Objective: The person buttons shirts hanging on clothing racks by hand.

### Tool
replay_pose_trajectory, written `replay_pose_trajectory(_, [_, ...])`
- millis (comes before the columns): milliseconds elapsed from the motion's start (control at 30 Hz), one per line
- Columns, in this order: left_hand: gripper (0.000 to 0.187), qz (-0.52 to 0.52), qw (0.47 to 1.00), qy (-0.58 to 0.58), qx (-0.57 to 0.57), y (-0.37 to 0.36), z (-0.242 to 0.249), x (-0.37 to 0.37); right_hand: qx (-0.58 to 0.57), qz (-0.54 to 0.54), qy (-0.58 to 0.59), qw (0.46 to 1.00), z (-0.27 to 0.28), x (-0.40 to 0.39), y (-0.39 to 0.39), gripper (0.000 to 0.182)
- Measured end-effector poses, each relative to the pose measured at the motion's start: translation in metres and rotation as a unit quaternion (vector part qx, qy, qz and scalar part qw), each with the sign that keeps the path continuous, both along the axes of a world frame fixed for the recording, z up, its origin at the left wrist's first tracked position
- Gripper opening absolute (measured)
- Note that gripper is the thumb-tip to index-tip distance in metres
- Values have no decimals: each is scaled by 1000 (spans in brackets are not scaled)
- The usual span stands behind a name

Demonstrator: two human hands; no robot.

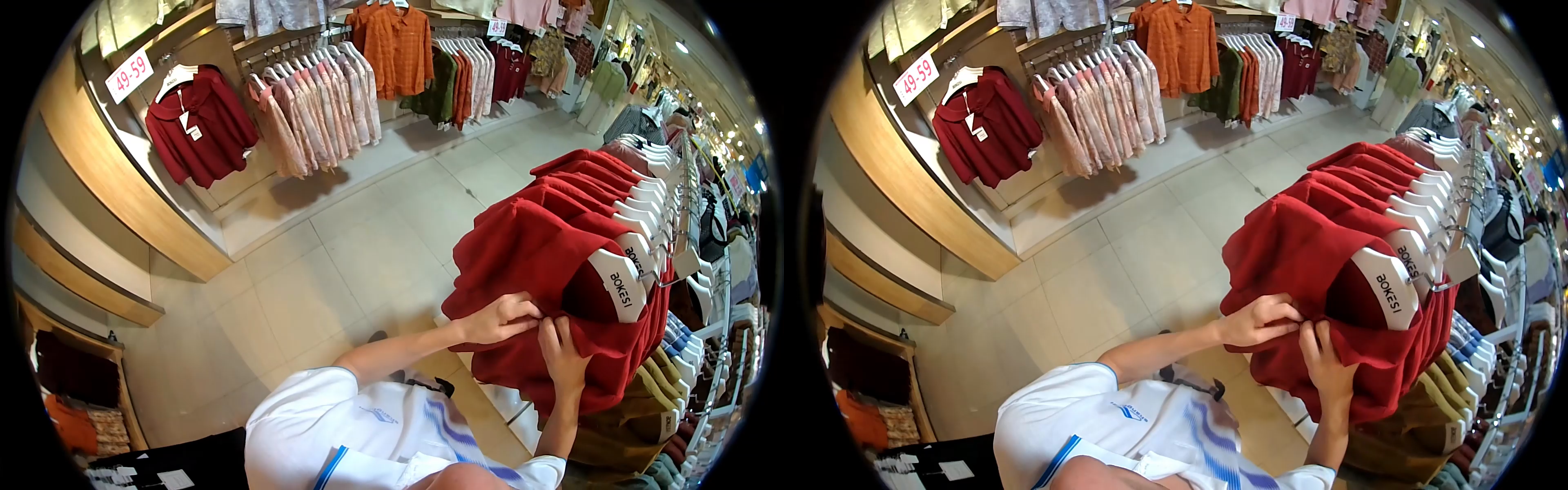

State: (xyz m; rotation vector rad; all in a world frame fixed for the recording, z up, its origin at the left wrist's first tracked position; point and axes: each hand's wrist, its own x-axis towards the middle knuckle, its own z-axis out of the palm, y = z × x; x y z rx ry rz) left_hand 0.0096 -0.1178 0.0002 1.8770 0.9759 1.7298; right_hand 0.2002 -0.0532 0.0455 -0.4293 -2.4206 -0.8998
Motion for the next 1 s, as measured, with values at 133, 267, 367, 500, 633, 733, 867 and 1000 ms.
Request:
replay_pose_trajectory(133, [12, 4, 1000, -29, 6, -1, -2, 5, -48, 3, 21, 999, 5, -1, -4, 22])
replay_pose_trajectory(267, [10, -120, 971, -148, -147, -5, -4, 2, -82, 56, 18, 995, 13, -2, -7, 21])
replay_pose_trajectory(367, [10, -157, 961, -123, -193, -2, -1, -4, -112, 89, 27, 989, 14, -3, -9, 22])
replay_pose_trajectory(500, [11, -195, 958, -94, -188, 6, -5, -8, -187, 99, 47, 976, 0, 4, -7, 27])
replay_pose_trajectory(633, [15, -109, 993, 38, -8, 14, -9, -6, -255, 73, 75, 961, -12, 6, -17, 26])
replay_pose_trajectory(733, [16, -21, 998, 50, -29, 11, -13, 0, -339, 114, 166, 919, -22, 1, -23, 31])
replay_pose_trajectory(867, [13, 16, 998, 28, -54, 15, -38, 4, -282, 0, 259, 924, -73, 2, -44, 28])
replay_pose_trajectory(1000, [15, -34, 985, 41, -165, 14, -67, 0, -584, -87, 496, 636, -131, -10, -59, 45])
